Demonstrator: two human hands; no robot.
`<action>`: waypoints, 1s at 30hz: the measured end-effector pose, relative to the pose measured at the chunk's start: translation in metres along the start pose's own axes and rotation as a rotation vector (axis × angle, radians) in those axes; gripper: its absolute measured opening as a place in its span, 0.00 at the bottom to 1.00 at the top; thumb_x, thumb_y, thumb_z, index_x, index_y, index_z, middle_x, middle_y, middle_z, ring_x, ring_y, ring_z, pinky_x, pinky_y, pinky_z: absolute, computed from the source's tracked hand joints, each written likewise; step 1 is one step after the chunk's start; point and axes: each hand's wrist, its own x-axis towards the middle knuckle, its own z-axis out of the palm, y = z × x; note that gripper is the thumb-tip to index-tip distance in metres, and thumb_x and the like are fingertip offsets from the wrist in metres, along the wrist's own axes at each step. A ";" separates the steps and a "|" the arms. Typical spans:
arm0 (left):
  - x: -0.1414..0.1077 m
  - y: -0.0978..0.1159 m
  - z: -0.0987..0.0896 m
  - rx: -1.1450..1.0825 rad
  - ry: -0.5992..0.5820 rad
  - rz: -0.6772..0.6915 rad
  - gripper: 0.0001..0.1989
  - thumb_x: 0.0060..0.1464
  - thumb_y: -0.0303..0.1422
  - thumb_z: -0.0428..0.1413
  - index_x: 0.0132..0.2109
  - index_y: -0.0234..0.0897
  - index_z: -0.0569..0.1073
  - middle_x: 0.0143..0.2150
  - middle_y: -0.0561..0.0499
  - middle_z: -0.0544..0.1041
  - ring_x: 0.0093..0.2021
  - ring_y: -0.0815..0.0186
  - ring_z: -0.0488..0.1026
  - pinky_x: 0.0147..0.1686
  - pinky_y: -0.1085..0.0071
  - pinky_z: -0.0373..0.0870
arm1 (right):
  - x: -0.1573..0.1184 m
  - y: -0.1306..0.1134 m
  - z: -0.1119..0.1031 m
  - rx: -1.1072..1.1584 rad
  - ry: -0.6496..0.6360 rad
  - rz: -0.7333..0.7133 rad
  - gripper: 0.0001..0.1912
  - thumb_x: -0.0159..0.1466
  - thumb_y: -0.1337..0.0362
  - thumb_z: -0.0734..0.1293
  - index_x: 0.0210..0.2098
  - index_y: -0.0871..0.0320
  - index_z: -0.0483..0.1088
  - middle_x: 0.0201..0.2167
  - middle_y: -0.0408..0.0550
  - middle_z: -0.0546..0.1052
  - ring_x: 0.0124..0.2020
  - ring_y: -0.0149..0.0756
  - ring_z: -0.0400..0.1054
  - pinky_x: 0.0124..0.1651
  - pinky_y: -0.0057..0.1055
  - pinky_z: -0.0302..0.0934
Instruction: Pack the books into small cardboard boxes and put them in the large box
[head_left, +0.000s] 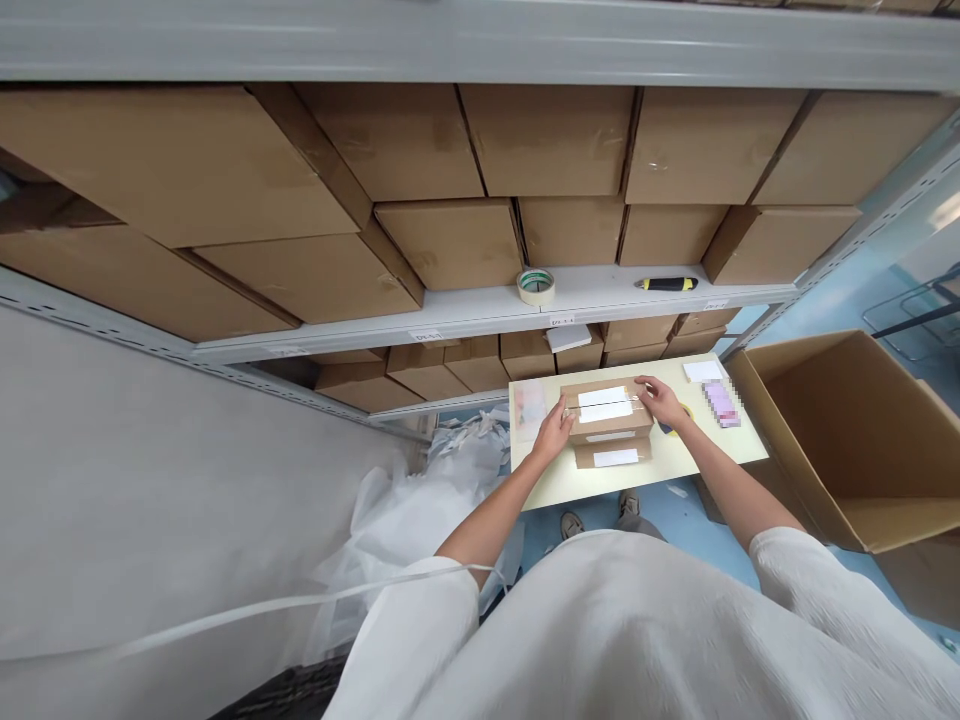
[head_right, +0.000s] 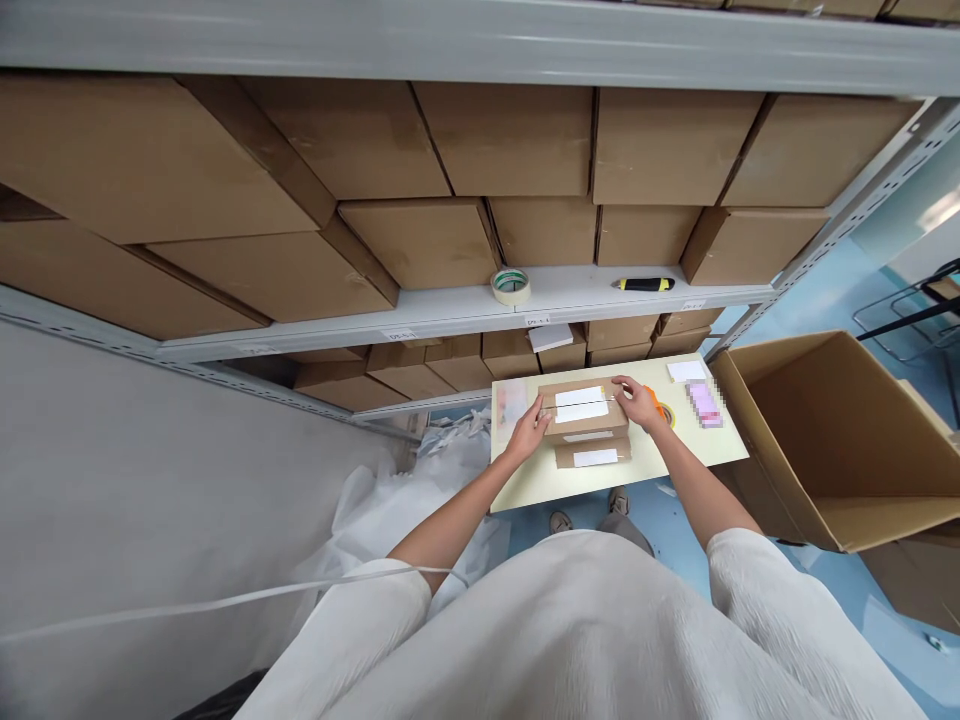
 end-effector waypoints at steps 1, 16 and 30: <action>-0.003 -0.004 0.003 -0.008 0.006 -0.012 0.36 0.73 0.48 0.51 0.80 0.37 0.58 0.79 0.41 0.62 0.78 0.51 0.62 0.75 0.55 0.60 | -0.001 -0.002 0.002 0.018 -0.002 -0.014 0.21 0.68 0.52 0.65 0.58 0.48 0.75 0.63 0.48 0.78 0.62 0.44 0.74 0.68 0.46 0.66; -0.018 -0.029 -0.012 -0.025 0.115 -0.075 0.36 0.72 0.46 0.51 0.80 0.40 0.57 0.80 0.43 0.62 0.79 0.52 0.60 0.77 0.54 0.56 | 0.008 -0.013 0.037 0.095 -0.065 -0.033 0.22 0.66 0.55 0.66 0.57 0.50 0.76 0.62 0.49 0.78 0.63 0.47 0.72 0.72 0.50 0.63; -0.013 0.002 0.013 0.302 0.046 0.032 0.31 0.73 0.42 0.50 0.77 0.40 0.63 0.81 0.37 0.56 0.81 0.44 0.51 0.78 0.40 0.49 | -0.007 0.020 0.023 0.003 -0.023 0.141 0.21 0.67 0.56 0.64 0.57 0.50 0.73 0.62 0.50 0.77 0.62 0.46 0.71 0.70 0.48 0.63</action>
